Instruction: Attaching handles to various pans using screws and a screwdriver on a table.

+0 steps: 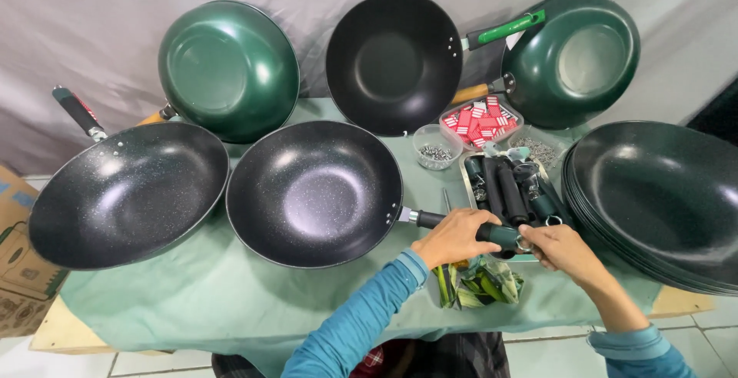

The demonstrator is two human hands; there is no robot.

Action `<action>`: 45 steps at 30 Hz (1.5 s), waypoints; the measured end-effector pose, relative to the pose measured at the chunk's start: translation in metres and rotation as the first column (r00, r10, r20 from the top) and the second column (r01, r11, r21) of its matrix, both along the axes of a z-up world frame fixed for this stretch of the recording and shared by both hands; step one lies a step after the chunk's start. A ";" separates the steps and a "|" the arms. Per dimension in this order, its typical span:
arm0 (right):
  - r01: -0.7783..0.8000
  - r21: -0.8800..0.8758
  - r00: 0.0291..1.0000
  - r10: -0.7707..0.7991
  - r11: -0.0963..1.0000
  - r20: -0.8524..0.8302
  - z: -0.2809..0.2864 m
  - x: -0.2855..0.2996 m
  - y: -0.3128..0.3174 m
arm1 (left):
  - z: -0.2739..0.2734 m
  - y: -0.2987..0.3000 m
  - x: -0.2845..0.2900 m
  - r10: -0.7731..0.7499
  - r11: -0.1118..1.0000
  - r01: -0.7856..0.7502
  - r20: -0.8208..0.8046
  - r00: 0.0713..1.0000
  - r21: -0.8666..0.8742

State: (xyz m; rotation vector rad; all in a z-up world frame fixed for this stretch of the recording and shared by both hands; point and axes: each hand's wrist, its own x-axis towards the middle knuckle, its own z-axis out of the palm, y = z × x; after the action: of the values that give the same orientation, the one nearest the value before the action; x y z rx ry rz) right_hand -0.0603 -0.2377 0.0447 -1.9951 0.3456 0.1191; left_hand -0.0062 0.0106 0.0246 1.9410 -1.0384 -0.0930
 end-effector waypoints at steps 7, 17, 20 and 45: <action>-0.058 -0.557 0.996 0.087 0.828 0.026 0.062 0.042 0.017 | 0.028 -0.001 0.049 -0.091 0.988 0.124 -0.308 0.947 0.090; 0.055 -0.792 0.973 0.144 0.608 0.178 -0.015 0.236 0.001 | -0.027 -0.052 0.204 0.394 0.839 -0.451 0.231 0.889 0.305; 0.053 -0.831 0.970 0.168 0.554 0.174 -0.051 0.301 -0.006 | -0.025 -0.064 0.229 0.390 0.789 -0.503 0.347 0.853 0.352; -0.099 -0.518 0.995 0.080 0.850 -0.060 -0.013 0.356 -0.031 | -0.045 -0.119 0.271 0.338 0.847 -0.428 0.301 0.892 0.316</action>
State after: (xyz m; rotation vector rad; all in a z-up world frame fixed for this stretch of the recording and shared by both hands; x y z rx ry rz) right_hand 0.2958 -0.2682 0.0315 -2.5543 0.3310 0.1309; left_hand 0.2649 -0.1086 -0.0208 2.5306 -0.7920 0.1839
